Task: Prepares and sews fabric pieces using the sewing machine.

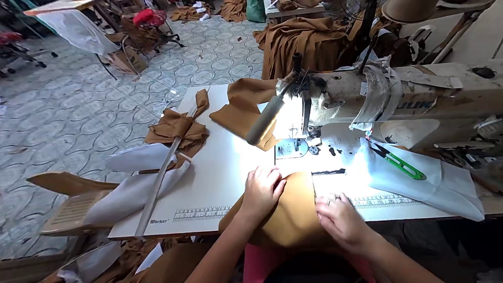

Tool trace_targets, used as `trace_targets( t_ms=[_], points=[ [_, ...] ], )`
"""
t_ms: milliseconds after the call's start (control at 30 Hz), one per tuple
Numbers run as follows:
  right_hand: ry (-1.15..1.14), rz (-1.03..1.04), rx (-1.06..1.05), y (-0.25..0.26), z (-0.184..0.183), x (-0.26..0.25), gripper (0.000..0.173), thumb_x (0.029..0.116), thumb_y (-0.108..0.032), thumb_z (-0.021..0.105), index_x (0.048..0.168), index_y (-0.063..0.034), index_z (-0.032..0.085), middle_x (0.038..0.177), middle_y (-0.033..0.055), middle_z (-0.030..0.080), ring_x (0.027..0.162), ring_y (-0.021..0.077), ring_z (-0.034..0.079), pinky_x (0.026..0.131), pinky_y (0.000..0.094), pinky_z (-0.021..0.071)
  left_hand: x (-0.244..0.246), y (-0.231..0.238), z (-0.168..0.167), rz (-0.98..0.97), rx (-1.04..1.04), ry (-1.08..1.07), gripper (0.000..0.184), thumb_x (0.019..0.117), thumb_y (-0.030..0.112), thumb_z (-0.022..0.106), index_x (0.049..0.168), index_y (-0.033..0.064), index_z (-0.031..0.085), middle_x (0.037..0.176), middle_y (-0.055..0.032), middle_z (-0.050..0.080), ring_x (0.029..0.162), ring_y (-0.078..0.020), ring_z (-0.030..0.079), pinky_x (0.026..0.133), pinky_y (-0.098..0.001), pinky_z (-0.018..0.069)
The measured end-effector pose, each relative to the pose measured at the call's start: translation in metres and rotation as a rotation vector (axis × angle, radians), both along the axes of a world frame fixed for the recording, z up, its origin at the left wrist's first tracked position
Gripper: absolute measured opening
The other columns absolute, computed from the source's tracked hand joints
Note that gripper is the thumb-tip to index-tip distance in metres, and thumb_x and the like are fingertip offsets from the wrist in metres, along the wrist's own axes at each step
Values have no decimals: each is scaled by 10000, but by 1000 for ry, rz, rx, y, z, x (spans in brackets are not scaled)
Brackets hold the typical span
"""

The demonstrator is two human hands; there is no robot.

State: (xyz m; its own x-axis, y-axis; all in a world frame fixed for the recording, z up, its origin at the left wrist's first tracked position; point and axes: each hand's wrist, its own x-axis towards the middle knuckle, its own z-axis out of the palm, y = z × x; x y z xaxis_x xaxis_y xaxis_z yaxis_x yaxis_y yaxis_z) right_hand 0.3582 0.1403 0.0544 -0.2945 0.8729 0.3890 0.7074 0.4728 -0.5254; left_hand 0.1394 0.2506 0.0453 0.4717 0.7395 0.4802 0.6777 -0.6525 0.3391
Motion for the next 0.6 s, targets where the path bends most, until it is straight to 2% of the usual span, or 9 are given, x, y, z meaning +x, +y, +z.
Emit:
trace_targets(
  t_ms=[67, 100, 167, 233, 367, 433, 467, 533, 600],
  points=[
    [101, -55, -195, 13, 15, 4, 495, 1056, -388, 437, 905, -51, 767, 915, 92, 755, 911, 260, 714, 882, 577, 471, 1, 0, -2, -24, 107, -6, 208, 906, 249, 625, 856, 93, 753, 1044, -87, 762, 929, -288, 721, 859, -557, 485],
    [123, -88, -281, 20, 21, 4, 505, 1054, -427, 463, 913, -45, 763, 874, 93, 730, 893, 251, 686, 918, 560, 438, 1, -1, -1, -37, 136, 2, 193, 895, 248, 629, 848, 109, 754, 1036, -73, 767, 925, -270, 730, 868, -557, 485],
    [94, -163, -303, 31, 23, -1, 406, 1024, -364, 552, 924, -37, 770, 878, 116, 728, 906, 266, 690, 939, 554, 438, 1, 0, -1, -63, 139, 22, 195, 898, 257, 627, 845, 115, 750, 1034, -63, 766, 942, -255, 731, 884, -563, 483],
    [57, -212, -271, 38, 20, -6, 323, 998, -300, 589, 937, -36, 765, 928, 123, 728, 937, 271, 695, 923, 546, 451, 1, 1, -1, -71, 148, 35, 202, 906, 255, 623, 852, 111, 755, 1028, -60, 766, 949, -256, 731, 880, -559, 493],
    [31, -267, -263, 43, 21, -12, 328, 1003, -295, 587, 963, -22, 762, 958, 147, 738, 970, 299, 702, 940, 556, 453, 2, 4, -3, -84, 291, 61, 207, 925, 223, 602, 827, 145, 767, 997, -18, 783, 942, -215, 734, 864, -477, 509],
    [28, -293, -255, 44, 21, -13, 333, 1006, -299, 585, 966, -23, 767, 965, 149, 745, 982, 302, 708, 949, 550, 463, 2, 5, -4, -94, 293, 58, 209, 932, 207, 595, 836, 143, 768, 990, -18, 783, 943, -211, 737, 857, -465, 528],
    [29, -299, -248, 44, 19, -14, 333, 1008, -293, 578, 968, -21, 766, 966, 150, 745, 987, 302, 706, 957, 549, 457, 3, 5, -3, -96, 228, 54, 204, 929, 206, 598, 856, 122, 770, 983, -39, 777, 933, -228, 739, 840, -482, 539],
    [22, -309, -196, 45, 13, -15, 316, 999, -276, 578, 952, -23, 762, 942, 145, 741, 965, 302, 708, 946, 555, 464, 3, 6, 4, -103, -47, 27, 229, 949, 213, 611, 928, 49, 769, 970, -115, 750, 949, -305, 725, 843, -550, 541],
    [37, -308, -186, 46, 11, -15, 298, 985, -265, 586, 958, -24, 759, 969, 143, 743, 992, 306, 704, 974, 574, 443, 1, 8, 18, -93, -316, -2, 259, 962, 237, 640, 949, 4, 753, 932, -148, 726, 935, -315, 701, 871, -545, 519]
  ],
)
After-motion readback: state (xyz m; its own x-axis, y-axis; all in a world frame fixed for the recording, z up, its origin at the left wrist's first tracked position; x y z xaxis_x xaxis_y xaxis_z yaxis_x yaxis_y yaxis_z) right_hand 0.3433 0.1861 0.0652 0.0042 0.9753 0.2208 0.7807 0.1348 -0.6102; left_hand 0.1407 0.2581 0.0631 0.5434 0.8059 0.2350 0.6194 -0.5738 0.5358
